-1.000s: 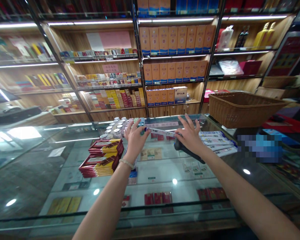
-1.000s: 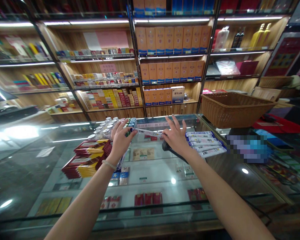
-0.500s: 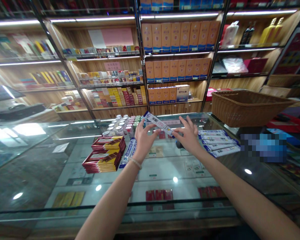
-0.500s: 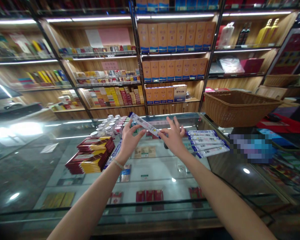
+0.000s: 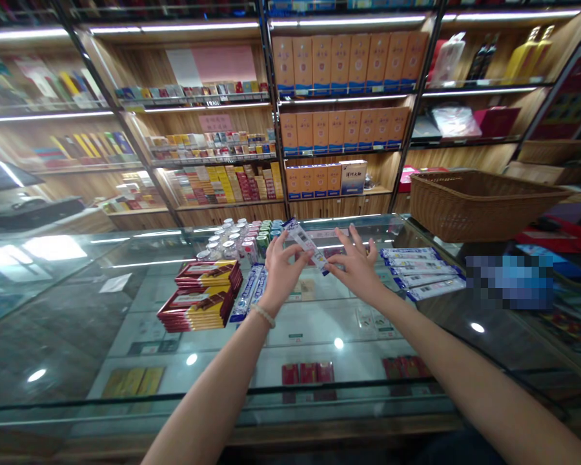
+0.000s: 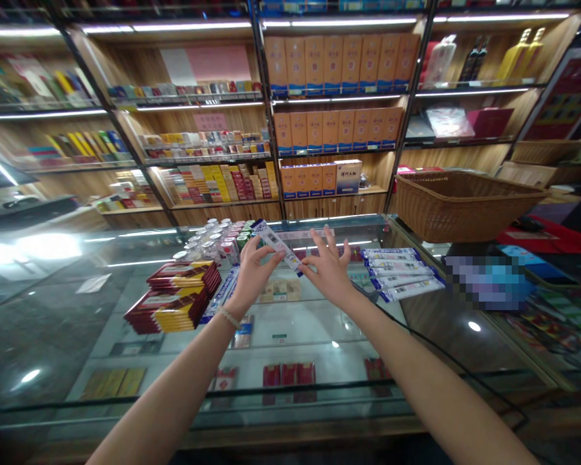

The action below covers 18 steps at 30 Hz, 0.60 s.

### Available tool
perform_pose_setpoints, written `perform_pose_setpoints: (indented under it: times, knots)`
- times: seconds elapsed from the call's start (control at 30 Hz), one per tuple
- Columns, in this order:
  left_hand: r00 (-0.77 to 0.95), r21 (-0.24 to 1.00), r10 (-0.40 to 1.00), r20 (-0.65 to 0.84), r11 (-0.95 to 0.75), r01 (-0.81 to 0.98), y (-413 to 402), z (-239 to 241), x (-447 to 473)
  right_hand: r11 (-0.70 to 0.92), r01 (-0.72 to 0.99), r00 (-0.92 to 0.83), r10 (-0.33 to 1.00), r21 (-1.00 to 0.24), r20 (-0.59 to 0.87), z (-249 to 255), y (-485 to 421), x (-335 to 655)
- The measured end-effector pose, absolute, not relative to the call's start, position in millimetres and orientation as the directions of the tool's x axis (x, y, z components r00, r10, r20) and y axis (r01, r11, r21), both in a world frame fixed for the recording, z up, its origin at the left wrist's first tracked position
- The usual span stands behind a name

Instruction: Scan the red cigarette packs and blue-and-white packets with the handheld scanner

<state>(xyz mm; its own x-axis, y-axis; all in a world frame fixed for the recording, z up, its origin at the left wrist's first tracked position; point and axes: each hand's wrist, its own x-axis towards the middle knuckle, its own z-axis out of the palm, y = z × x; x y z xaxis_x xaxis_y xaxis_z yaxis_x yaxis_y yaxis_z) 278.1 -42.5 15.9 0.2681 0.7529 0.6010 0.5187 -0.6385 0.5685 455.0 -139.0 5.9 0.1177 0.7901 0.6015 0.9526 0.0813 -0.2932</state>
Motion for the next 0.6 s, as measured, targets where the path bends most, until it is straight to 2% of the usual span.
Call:
perform_pose_setpoints:
  times: [0.13,0.27,0.4,0.6]
  knots:
    - [0.312,0.497,0.759,0.572,-0.623,0.604,-49.9,25.4,272.8,0.070,0.967,0.108,0.761,-0.246,0.640,10.4,-140.8,461.7]
    - [0.455,0.251,0.649,0.610,-0.703,0.666,-60.6,34.6,264.0,0.015,0.975,0.154,0.675,-0.222,0.721,19.1,-143.8,474.4]
    - [0.532,0.095,0.569,0.627,-0.734,0.673,-67.3,38.3,260.5,-0.002,0.984,0.141,0.617,-0.177,0.775,27.9,-150.3,479.5]
    - [0.621,-0.044,0.470,0.628,-0.774,0.632,-69.4,37.6,263.6,0.025,0.996,0.047,0.646,-0.083,0.762,34.1,-158.5,472.4]
